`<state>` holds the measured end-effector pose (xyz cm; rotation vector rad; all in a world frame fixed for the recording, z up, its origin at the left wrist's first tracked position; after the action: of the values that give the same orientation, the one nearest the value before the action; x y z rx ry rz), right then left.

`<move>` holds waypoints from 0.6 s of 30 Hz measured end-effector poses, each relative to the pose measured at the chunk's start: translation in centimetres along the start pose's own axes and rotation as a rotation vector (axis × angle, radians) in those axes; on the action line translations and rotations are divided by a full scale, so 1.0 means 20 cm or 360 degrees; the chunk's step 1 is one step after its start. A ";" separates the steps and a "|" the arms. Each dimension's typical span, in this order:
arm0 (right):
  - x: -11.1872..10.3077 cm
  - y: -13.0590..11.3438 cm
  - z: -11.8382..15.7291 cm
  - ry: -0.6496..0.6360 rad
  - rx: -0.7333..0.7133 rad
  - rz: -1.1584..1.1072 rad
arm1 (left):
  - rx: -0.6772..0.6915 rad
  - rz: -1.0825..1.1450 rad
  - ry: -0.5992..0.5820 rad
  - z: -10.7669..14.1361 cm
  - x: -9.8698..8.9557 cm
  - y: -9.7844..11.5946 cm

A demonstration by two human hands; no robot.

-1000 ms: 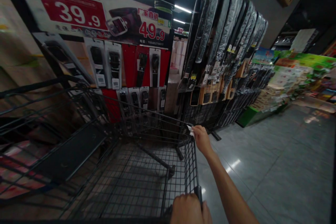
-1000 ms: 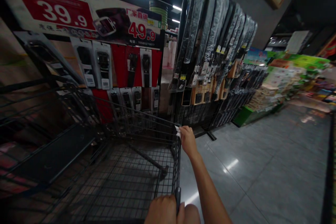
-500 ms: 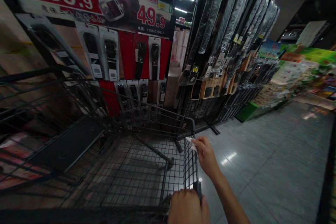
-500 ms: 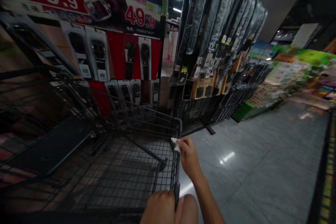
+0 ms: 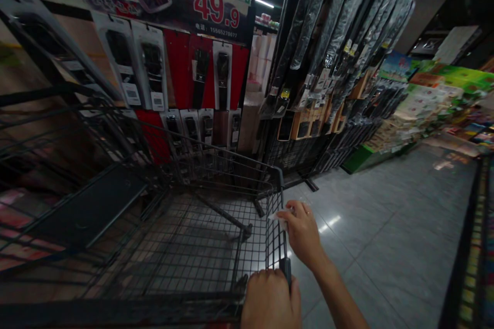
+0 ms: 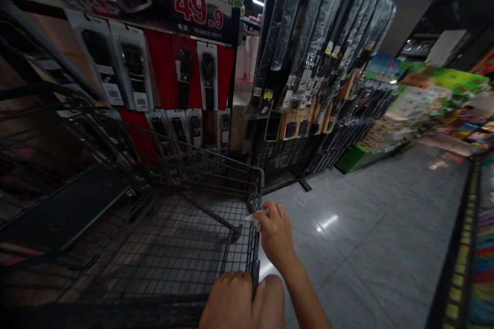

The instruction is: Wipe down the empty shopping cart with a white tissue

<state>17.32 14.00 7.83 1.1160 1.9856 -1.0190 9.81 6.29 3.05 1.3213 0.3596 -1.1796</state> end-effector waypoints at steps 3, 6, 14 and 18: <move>0.05 0.03 -0.07 -0.0052 0.0028 0.0056 | 0.0013 -0.0024 -0.0002 0.00 0.01 0.00; 0.09 0.05 -0.09 -0.0131 0.0075 0.0042 | 0.0028 -0.0037 0.0014 0.00 0.01 0.00; 0.09 0.03 0.05 -0.0274 0.0181 -0.0367 | 0.0019 0.0034 -0.0006 0.01 0.01 0.00; 0.06 0.02 0.14 -0.0282 0.0321 -0.0646 | 0.0016 0.0072 -0.0012 0.01 0.00 -0.01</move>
<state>17.56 12.24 5.44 0.7004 2.0405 -1.5000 9.63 6.21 2.95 1.3267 0.3170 -1.1498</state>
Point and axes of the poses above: each hand's wrist, its own z-axis away from the middle knuckle, its own x-axis out of the palm, y = z × x, the point moved 10 cm from there along -z, towards the middle knuckle, and after that the axes turned 8 degrees about x, right-handed, at the moved point
